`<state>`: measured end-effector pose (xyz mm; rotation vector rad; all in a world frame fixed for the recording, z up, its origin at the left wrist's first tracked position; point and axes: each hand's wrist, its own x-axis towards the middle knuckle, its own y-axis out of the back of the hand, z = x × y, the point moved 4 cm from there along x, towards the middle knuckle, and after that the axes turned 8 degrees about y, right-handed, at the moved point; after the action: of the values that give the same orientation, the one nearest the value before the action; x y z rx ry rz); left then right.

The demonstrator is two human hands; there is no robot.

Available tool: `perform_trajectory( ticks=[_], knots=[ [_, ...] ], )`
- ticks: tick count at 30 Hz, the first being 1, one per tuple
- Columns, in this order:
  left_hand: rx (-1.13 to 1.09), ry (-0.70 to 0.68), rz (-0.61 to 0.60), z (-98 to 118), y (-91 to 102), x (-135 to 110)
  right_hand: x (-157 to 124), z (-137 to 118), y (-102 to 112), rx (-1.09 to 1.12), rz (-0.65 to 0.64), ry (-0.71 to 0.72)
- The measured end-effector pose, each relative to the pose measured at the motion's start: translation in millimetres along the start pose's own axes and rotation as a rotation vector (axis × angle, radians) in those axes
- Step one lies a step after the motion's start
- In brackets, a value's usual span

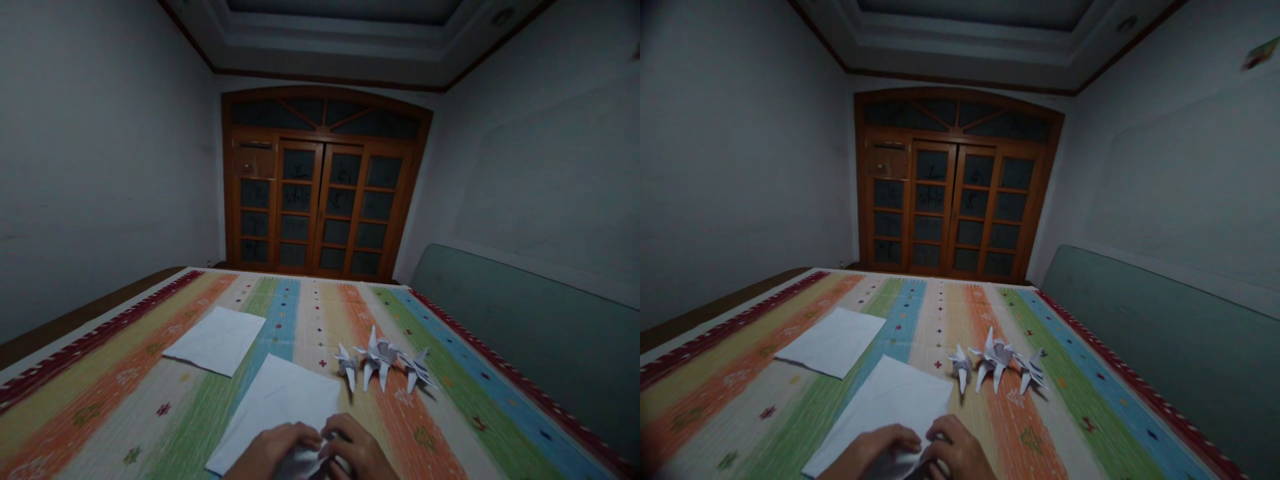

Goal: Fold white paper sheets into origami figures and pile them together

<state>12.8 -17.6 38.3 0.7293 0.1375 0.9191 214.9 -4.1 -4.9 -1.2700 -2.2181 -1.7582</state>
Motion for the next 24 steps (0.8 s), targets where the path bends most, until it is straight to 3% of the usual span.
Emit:
perform_trajectory(
  ticks=[2, 5, 9, 13, 19, 24],
  knots=[
    [0.023, 0.061, 0.001, -4.0, 25.6, -5.3, -1.1, 0.6, 7.4, 0.039, 0.028, -0.056],
    [0.130, 0.099, -0.112, -24.0, 48.2, -12.8, -3.9, 4.4, 17.1, 0.063, 0.059, -0.147],
    [0.266, 0.092, -0.213, -43.7, 52.6, -17.3, -8.6, 10.5, 25.9, 0.043, 0.100, -0.315],
    [0.308, 0.060, -0.213, -40.8, 50.0, -19.0, -7.1, 10.8, 31.0, 0.100, 0.084, -0.435],
    [0.200, 0.086, 0.033, -53.7, 50.7, -19.6, -0.7, 10.4, 38.8, 0.167, 0.147, -0.523],
    [0.016, 0.250, 0.322, -71.6, 54.9, -17.9, -0.3, 14.3, 38.9, 0.305, 0.248, -0.529]
  ],
)
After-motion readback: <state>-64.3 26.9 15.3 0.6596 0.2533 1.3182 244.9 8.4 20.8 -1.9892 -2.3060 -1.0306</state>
